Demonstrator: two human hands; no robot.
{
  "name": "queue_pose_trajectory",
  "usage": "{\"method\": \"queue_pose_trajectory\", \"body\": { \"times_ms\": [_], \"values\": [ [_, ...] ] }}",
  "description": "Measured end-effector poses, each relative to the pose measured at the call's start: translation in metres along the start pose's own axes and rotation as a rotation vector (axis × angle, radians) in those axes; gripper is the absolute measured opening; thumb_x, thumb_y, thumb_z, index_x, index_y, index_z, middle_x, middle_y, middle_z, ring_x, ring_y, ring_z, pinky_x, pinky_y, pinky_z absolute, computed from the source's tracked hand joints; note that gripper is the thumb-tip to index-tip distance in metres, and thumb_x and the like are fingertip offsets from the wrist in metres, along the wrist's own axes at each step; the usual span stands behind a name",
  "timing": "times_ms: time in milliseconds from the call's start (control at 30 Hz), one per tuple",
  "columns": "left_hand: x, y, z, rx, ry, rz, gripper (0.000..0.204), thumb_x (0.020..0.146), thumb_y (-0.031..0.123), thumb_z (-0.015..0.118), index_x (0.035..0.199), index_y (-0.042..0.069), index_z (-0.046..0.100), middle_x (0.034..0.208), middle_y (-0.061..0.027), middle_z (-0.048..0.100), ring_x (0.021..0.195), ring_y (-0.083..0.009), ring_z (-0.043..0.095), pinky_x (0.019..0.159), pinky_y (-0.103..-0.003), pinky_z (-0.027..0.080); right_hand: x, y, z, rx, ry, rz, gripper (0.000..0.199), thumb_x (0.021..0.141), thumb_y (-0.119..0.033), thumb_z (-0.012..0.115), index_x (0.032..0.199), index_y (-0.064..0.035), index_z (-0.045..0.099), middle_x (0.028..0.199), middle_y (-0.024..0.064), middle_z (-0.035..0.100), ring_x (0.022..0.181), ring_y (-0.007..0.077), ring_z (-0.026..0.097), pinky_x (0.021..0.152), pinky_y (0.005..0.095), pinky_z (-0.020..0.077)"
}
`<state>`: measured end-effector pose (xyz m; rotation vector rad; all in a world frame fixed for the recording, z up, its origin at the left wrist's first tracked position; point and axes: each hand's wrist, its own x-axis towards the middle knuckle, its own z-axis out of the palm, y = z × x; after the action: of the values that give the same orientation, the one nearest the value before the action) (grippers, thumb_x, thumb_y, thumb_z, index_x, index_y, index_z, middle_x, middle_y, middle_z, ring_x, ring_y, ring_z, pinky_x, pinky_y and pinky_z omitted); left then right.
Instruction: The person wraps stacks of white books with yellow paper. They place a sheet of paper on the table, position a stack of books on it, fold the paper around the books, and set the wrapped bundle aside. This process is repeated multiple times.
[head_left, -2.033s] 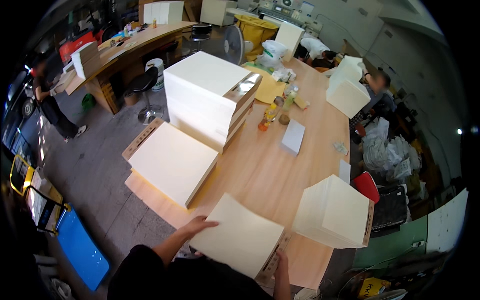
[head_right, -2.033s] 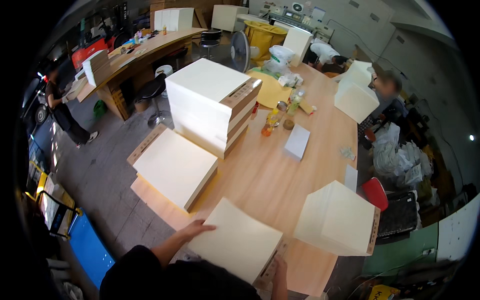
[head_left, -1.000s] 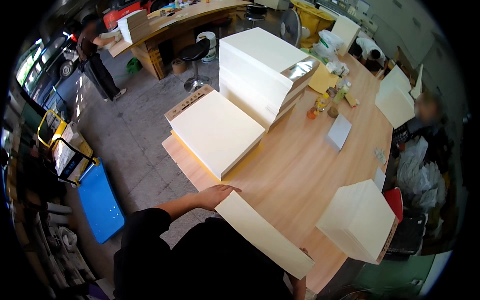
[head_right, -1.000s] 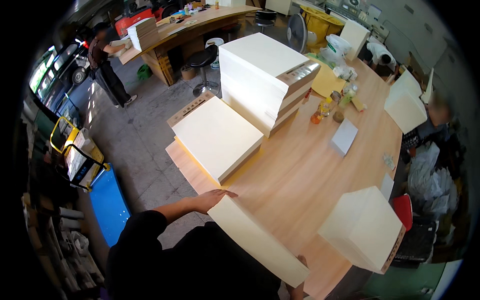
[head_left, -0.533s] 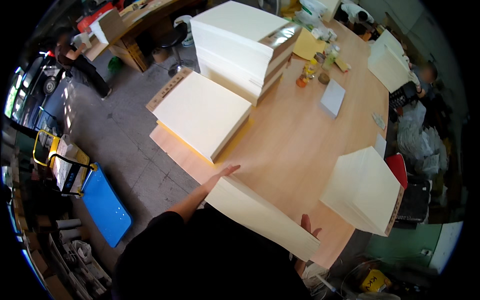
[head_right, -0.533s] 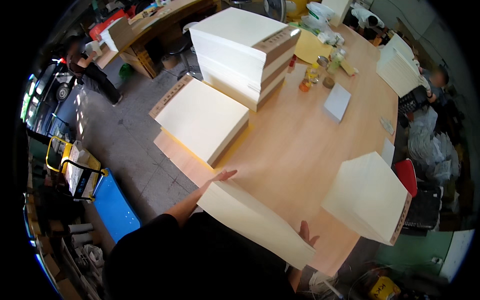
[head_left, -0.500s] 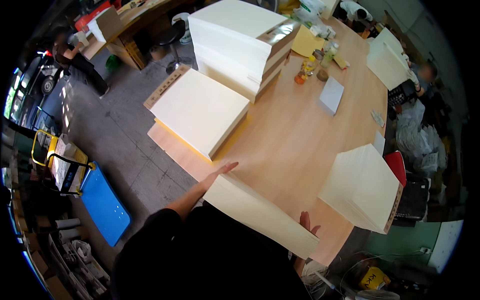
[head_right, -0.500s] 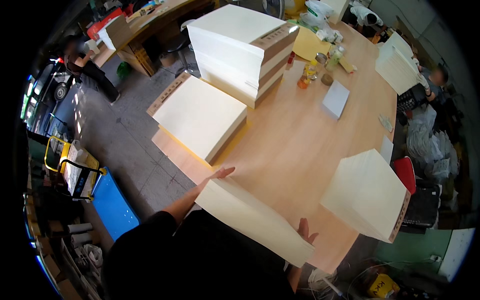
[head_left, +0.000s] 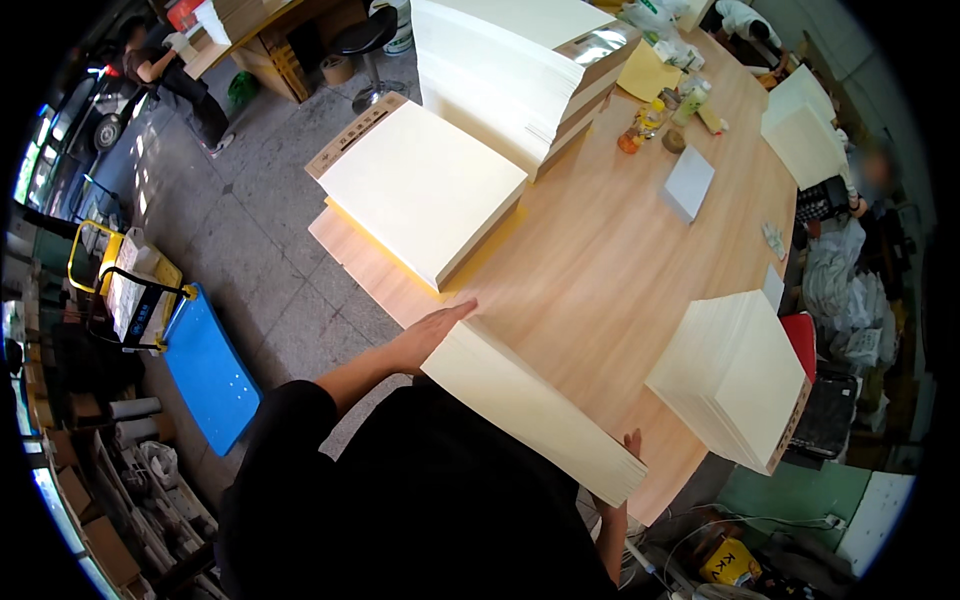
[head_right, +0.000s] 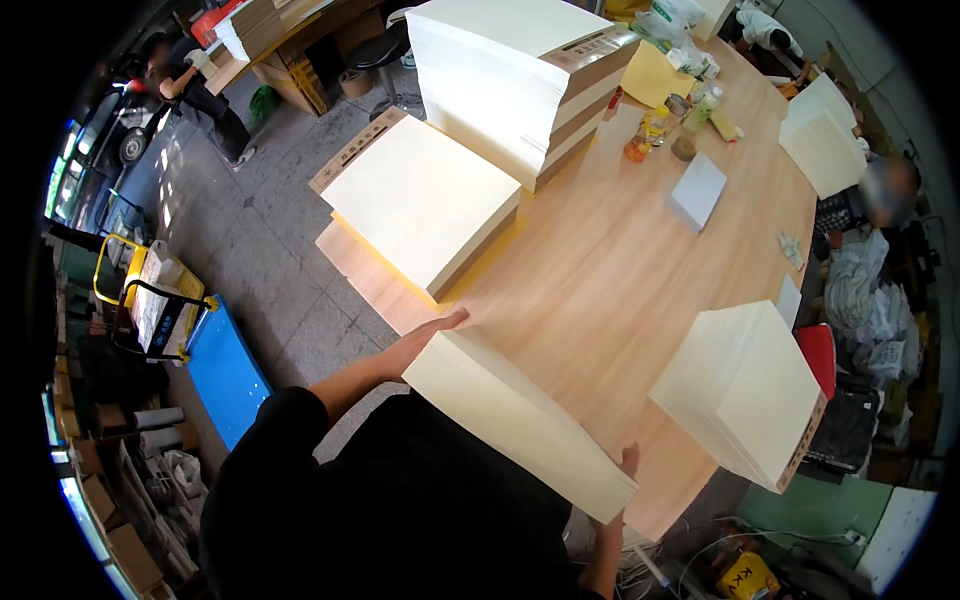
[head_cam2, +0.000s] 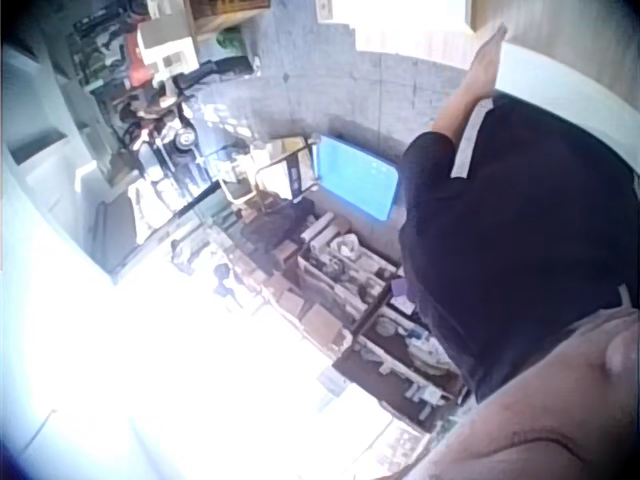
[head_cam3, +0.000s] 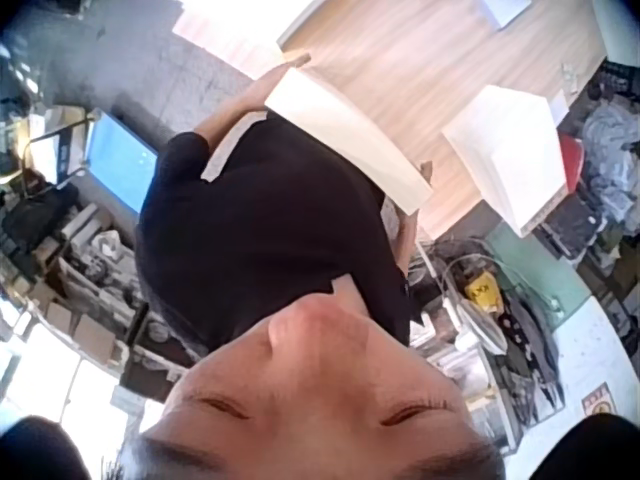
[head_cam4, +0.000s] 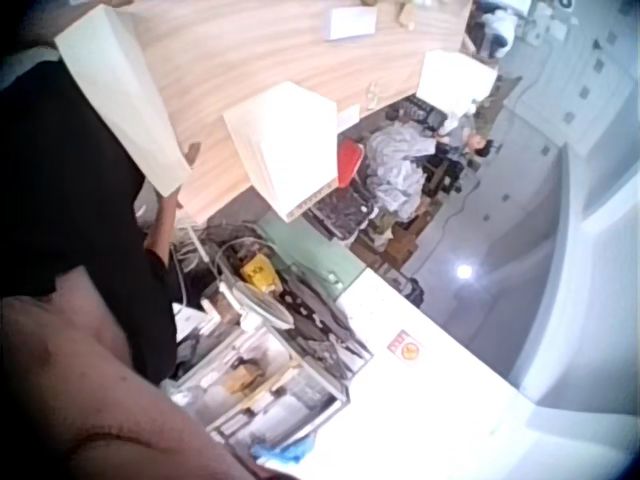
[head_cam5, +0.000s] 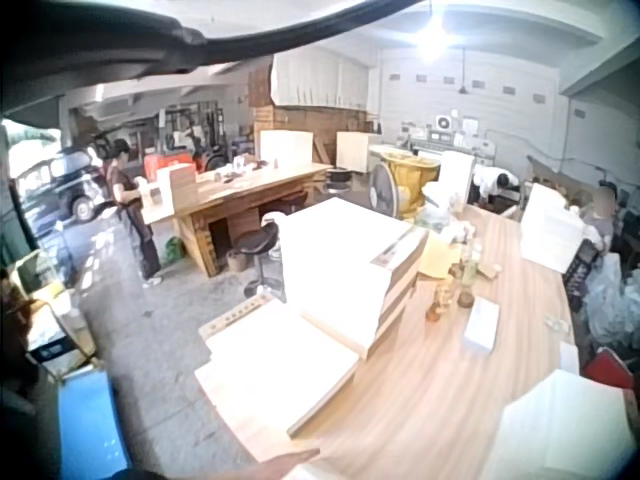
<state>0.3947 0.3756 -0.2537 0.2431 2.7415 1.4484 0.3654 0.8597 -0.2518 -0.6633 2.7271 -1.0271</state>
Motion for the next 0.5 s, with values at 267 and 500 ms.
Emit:
{"method": "queue_pose_trajectory", "body": {
  "times_ms": [267, 500],
  "values": [
    [0.034, -0.003, 0.002, 0.023, -0.035, 0.165, 0.077, 0.065, 0.026, 0.081, 0.129, 0.002, 0.046, 0.119, -0.0203, 0.056, 0.118, -0.0383, 0.051, 0.103, -0.045, 0.04, -0.032, 0.079, 0.015, 0.071, -0.168, 0.145, 0.041, 0.081, -0.016, 0.078, 0.116, -0.0013, 0.065, 0.114, 0.017, 0.067, 0.104, 0.0313, 0.061, 0.091, 0.0411, 0.0489],
    [0.012, -0.007, 0.013, 0.018, 0.028, 0.025, 0.087, 0.056, 0.025, 0.086, 0.129, 0.003, 0.045, 0.129, -0.019, 0.05, 0.13, -0.0388, 0.041, 0.109, -0.043, 0.036, 0.013, -0.017, -0.013, 0.081, -0.122, 0.123, 0.056, 0.074, -0.011, 0.084, 0.124, -0.0018, 0.06, 0.117, 0.0154, 0.065, 0.108, 0.027, 0.06, 0.091, 0.0395, 0.0497]
  ]
}}
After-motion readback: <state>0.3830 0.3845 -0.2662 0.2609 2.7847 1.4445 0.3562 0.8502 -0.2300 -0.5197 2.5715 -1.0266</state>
